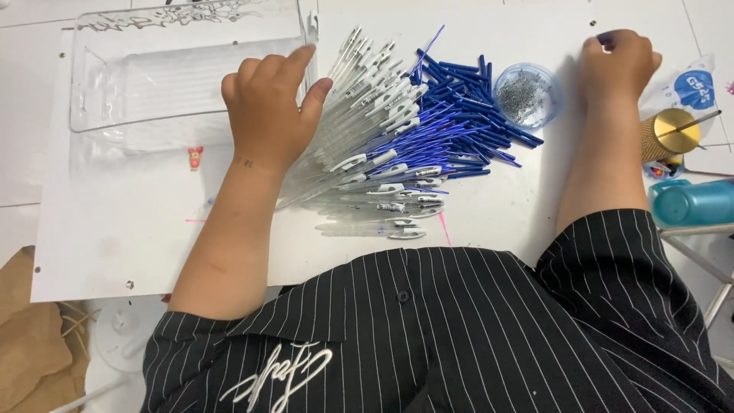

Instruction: Assembling plastic pens by inserting ink tubes and caps into pen bodies at a steady pace.

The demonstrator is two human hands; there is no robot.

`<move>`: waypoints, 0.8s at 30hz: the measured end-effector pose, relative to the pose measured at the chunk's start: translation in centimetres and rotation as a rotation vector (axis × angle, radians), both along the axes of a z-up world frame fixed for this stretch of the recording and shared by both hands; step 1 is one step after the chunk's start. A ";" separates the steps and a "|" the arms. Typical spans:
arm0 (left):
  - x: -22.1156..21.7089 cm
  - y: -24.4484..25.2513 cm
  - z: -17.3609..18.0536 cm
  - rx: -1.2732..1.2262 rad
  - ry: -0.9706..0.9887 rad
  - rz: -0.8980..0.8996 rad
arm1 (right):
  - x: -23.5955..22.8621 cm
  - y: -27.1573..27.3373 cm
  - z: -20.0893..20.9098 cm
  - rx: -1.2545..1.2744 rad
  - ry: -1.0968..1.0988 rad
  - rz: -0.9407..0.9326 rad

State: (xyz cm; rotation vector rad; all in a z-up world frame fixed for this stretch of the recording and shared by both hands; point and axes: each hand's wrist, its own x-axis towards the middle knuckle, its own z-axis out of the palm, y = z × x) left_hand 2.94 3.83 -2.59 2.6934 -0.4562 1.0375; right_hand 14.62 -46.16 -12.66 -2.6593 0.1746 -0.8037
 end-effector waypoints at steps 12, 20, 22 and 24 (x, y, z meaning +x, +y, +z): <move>0.5 0.0 -0.8 0.046 -0.049 0.022 | 0.4 -0.8 0.0 0.246 0.436 -0.204; 0.4 0.2 -0.2 0.023 -0.036 -0.003 | 2.3 2.1 4.9 0.335 0.530 -0.116; 0.1 0.4 -0.1 0.015 0.013 -0.013 | 5.4 -0.4 2.4 0.344 0.489 0.002; 0.2 0.0 -0.4 -0.004 0.028 -0.014 | 8.0 -0.9 3.6 0.340 0.420 0.134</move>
